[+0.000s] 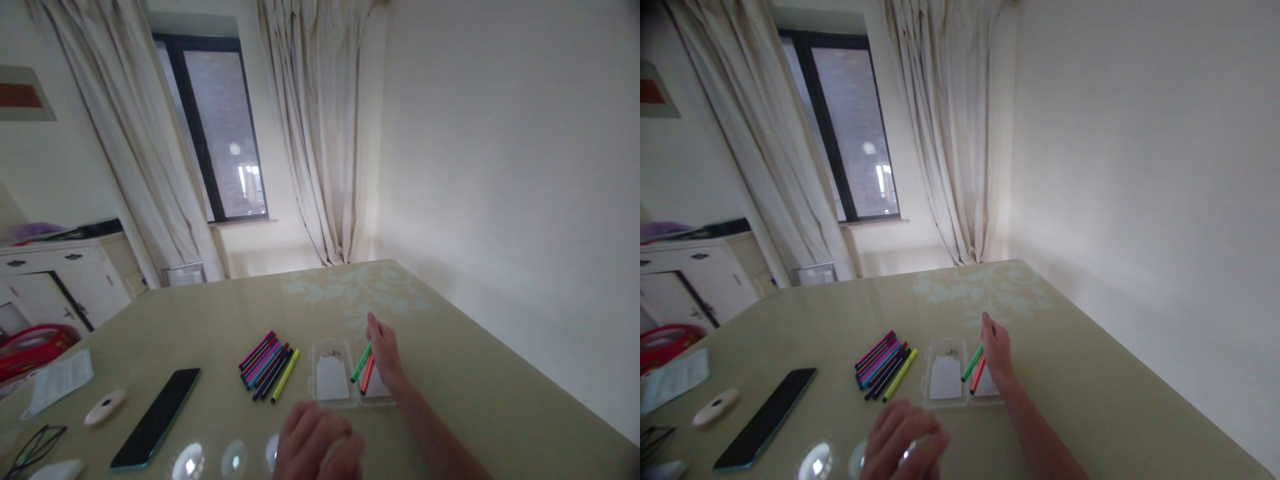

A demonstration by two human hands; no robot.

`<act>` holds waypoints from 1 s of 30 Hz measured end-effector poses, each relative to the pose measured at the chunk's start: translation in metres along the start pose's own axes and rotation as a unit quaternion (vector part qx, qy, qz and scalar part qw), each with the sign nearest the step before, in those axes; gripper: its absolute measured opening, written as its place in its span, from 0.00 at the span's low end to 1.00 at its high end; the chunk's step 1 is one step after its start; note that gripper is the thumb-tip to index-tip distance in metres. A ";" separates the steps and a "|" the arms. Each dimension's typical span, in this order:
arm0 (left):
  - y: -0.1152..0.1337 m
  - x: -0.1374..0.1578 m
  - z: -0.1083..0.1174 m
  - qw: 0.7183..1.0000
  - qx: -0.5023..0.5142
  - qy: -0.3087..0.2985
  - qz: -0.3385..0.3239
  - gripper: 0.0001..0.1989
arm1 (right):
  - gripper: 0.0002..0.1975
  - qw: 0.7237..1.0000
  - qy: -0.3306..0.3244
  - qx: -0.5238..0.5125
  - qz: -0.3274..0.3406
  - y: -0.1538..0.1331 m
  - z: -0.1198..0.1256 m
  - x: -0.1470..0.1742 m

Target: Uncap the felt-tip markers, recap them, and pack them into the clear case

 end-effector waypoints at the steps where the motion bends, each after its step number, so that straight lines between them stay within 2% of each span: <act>1: -0.008 -0.006 -0.010 1.000 0.004 0.006 0.002 0.12 | 0.31 1.000 -0.014 0.008 0.010 -0.004 -0.007 0.010; 4: -0.028 -0.012 -0.039 0.999 -0.019 0.002 0.026 0.15 | 0.28 0.997 -0.070 0.025 0.038 -0.011 -0.027 0.039; 5: -0.032 -0.009 -0.048 0.999 -0.040 -0.009 0.036 0.19 | 0.27 0.995 -0.090 0.028 0.042 -0.011 -0.033 0.048; 9: -0.042 0.017 -0.071 0.994 -0.098 -0.017 0.045 0.18 | 0.26 0.989 -0.142 0.031 0.033 -0.007 -0.045 0.070; 13: -0.049 0.036 -0.077 0.989 -0.140 -0.030 0.038 0.20 | 0.25 0.978 -0.205 0.021 0.002 -0.002 -0.050 0.080; 17: -0.052 0.038 -0.076 0.991 -0.132 -0.012 0.025 0.21 | 0.24 0.972 -0.233 0.020 -0.002 -0.003 -0.052 0.089; 20: -0.057 0.039 -0.075 0.991 -0.122 -0.015 0.054 0.21 | 0.23 0.966 -0.257 0.013 -0.006 -0.005 -0.051 0.091; 22: -0.066 0.043 -0.074 0.988 -0.117 -0.029 0.100 0.21 | 0.22 0.967 -0.253 0.029 0.025 -0.007 -0.048 0.087; 25: -0.085 0.053 -0.073 0.974 -0.117 -0.073 0.180 0.17 | 0.19 0.964 -0.205 0.103 0.134 -0.009 -0.040 0.075; 27: -0.097 0.058 -0.072 0.959 -0.123 -0.117 0.225 0.14 | 0.19 0.953 -0.187 0.155 0.181 -0.008 -0.037 0.066; 30: -0.109 0.063 -0.070 0.933 -0.126 -0.180 0.285 0.12 | 0.18 0.944 -0.160 0.236 0.168 -0.005 -0.032 0.054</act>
Point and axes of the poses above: each hand's wrist, its own x-axis away from the middle knuckle, its own z-axis out of the back of the hand, y = z × x, the point moved 3 cm from there along -x, towards the middle knuckle, and after that the axes turned 12 degrees about -z, right-handed, at the moved point
